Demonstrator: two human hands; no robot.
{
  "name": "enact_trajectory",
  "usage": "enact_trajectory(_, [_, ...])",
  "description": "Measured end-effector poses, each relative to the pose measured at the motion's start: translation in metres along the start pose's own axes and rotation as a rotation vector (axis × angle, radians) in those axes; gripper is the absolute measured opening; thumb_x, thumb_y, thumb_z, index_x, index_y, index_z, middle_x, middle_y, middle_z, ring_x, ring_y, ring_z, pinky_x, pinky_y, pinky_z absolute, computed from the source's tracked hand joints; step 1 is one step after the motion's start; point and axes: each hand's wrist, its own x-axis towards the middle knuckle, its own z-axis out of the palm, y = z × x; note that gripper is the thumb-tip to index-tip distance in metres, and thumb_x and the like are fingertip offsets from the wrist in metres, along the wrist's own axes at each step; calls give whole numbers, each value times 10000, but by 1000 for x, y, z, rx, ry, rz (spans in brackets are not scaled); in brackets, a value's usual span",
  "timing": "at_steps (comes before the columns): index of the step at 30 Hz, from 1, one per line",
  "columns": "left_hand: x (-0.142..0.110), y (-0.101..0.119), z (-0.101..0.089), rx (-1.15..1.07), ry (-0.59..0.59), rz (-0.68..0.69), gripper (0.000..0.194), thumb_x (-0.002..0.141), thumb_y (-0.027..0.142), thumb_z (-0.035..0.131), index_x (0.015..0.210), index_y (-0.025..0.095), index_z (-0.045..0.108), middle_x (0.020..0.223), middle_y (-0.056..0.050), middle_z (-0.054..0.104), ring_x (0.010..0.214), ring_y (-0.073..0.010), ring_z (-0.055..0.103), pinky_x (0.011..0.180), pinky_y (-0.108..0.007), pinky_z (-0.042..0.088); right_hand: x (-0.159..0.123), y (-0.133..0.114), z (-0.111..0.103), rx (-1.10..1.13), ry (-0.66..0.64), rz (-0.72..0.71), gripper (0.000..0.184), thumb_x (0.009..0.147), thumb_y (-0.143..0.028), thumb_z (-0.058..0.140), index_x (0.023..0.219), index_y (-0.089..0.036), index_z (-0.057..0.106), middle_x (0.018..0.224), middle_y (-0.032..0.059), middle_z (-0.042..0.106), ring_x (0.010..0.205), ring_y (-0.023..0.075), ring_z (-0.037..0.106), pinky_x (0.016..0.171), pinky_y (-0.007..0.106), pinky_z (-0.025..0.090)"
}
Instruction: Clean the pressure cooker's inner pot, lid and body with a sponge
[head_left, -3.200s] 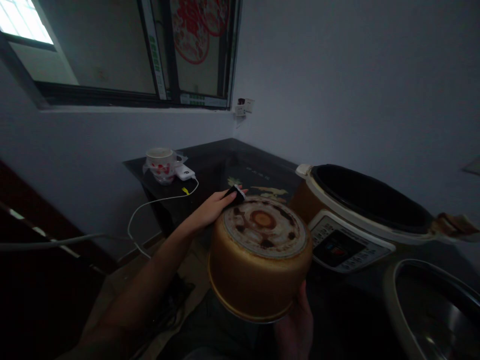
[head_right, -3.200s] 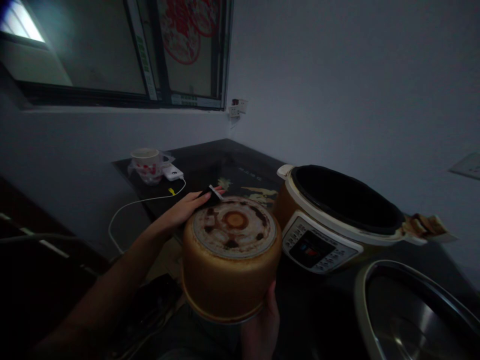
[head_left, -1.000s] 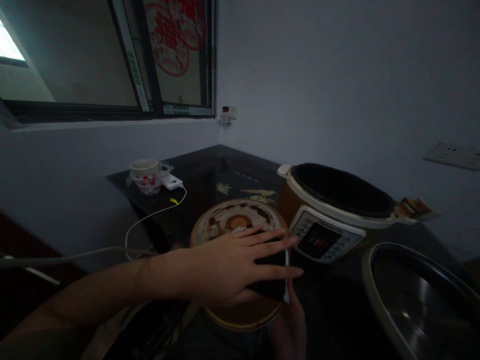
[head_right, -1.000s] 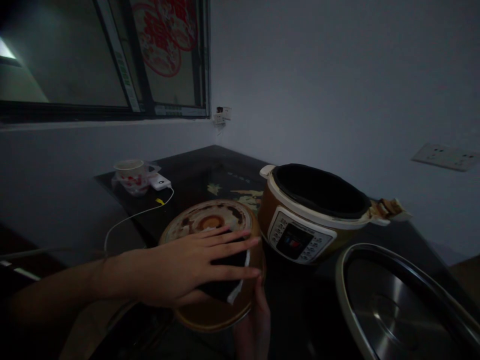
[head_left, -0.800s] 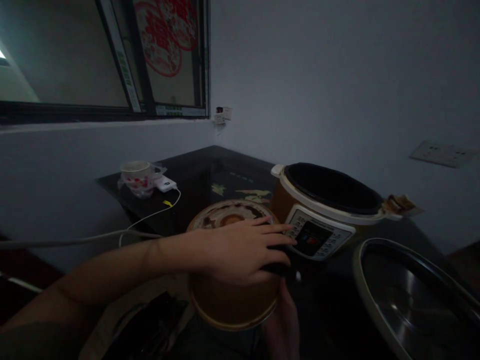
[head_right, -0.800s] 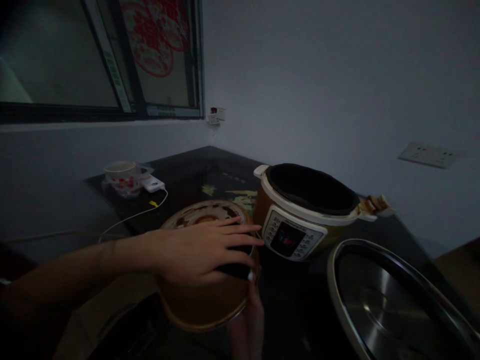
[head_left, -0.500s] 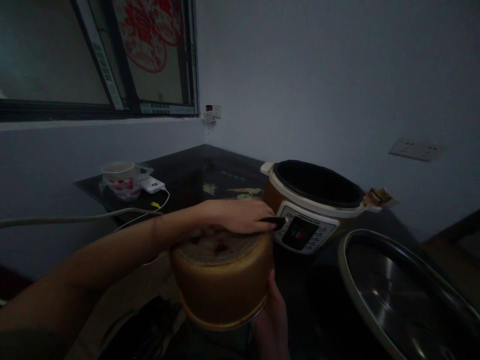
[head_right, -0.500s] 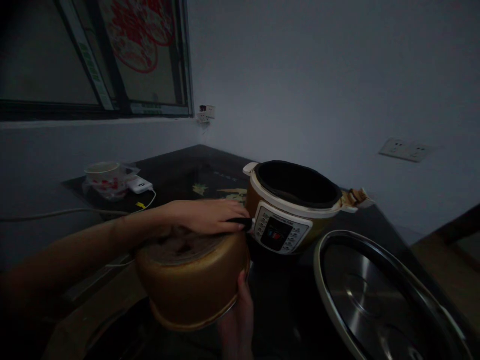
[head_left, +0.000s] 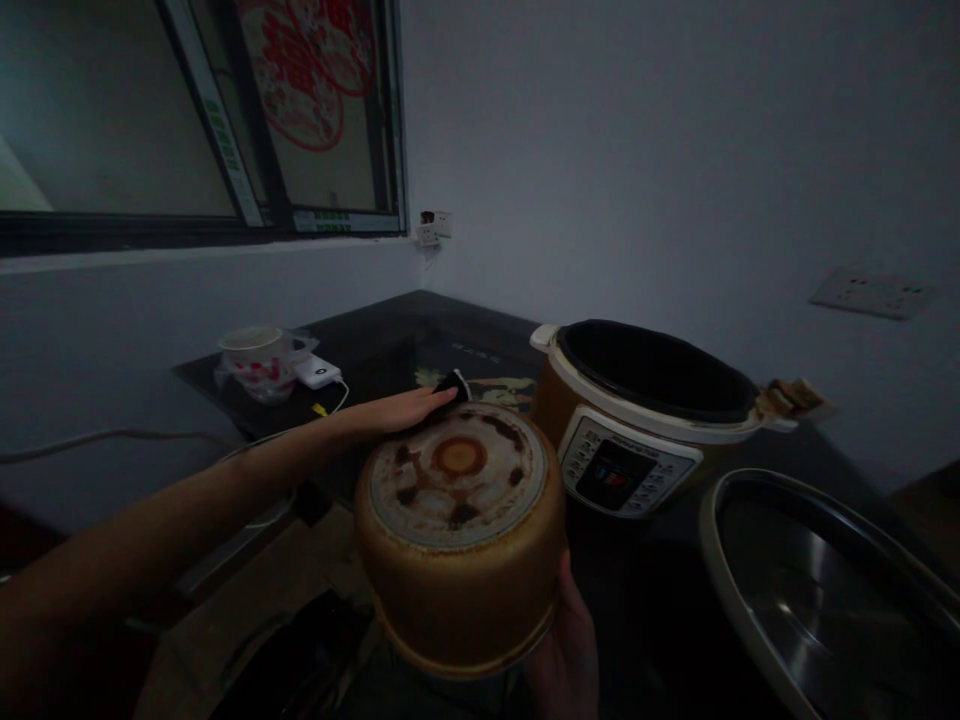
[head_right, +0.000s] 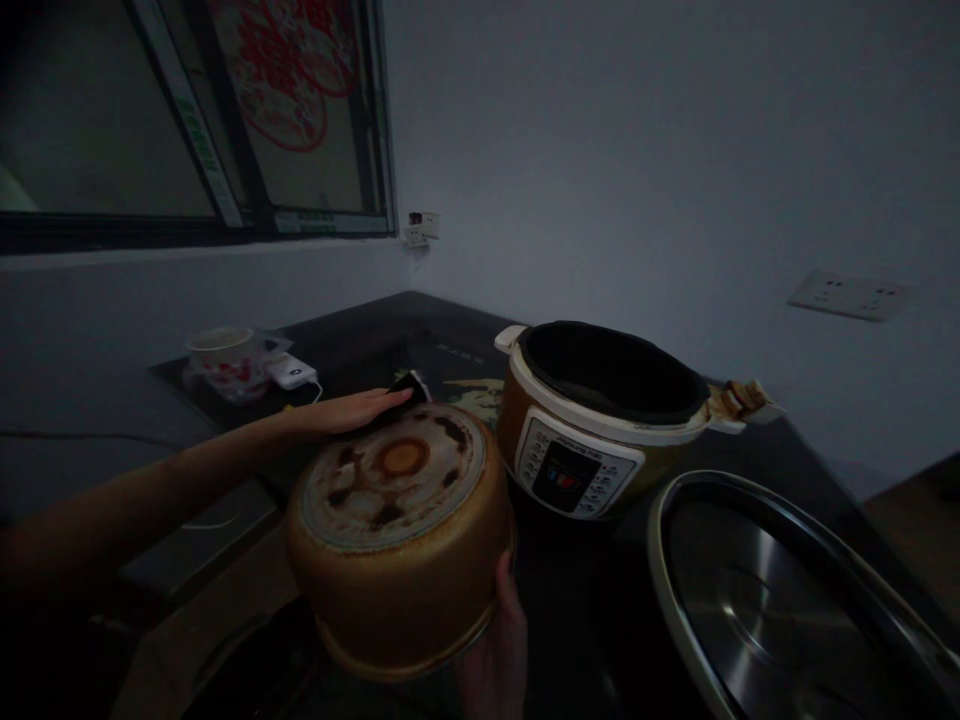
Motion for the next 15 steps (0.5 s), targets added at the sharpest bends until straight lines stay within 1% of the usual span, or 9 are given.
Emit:
enact_trajectory(3, [-17,-6,1,21,89,-13,577,853,644,398,1065,176,663,1010,-82,716,961,-252,629,790,-305,474,-2,-2,5,9,10,16,435,547,-379,869,941,-239,748,1005,49,751,999,254,685,1034,469,409])
enact_trajectory(5, [-21,-9,1,7,86,34,542,856,618,418,1108,195,643,1029,-69,713,1030,-255,611,833,-305,467,-3,-2,7,24,23,20,428,526,-358,881,915,-232,753,969,51,757,923,239,709,1024,461,422])
enact_trajectory(6, [-21,-9,2,-10,71,71,525,849,606,444,1136,206,627,1071,-62,705,1075,-253,595,867,-303,458,-4,-2,7,30,30,16,420,526,-349,882,909,-232,754,956,49,760,887,228,716,1021,454,426])
enact_trajectory(8, [-15,-10,3,-61,35,131,518,822,583,510,1179,219,596,1180,-53,670,1138,-244,566,926,-305,438,-3,-2,7,33,35,12,412,532,-349,881,906,-232,754,945,47,761,858,216,720,1022,446,427])
enact_trajectory(10, [-5,-8,4,-107,-2,120,534,798,576,552,1179,205,591,1232,-67,645,1121,-245,580,925,-318,445,-3,-2,6,20,24,11,414,542,-371,875,915,-236,753,952,44,761,883,218,716,1028,447,420])
enact_trajectory(12, [6,-4,6,-115,-12,72,532,792,586,553,1136,184,607,1207,-86,657,1048,-247,615,874,-321,471,-2,-2,5,5,12,5,419,548,-396,870,920,-245,752,960,36,760,913,224,710,1035,452,411])
enact_trajectory(15, [23,10,9,-28,-28,43,508,801,615,520,1005,168,648,1077,-84,705,937,-245,639,799,-312,482,-1,-2,3,-11,-6,-10,426,554,-401,867,935,-251,749,976,32,758,924,226,707,1037,451,409])
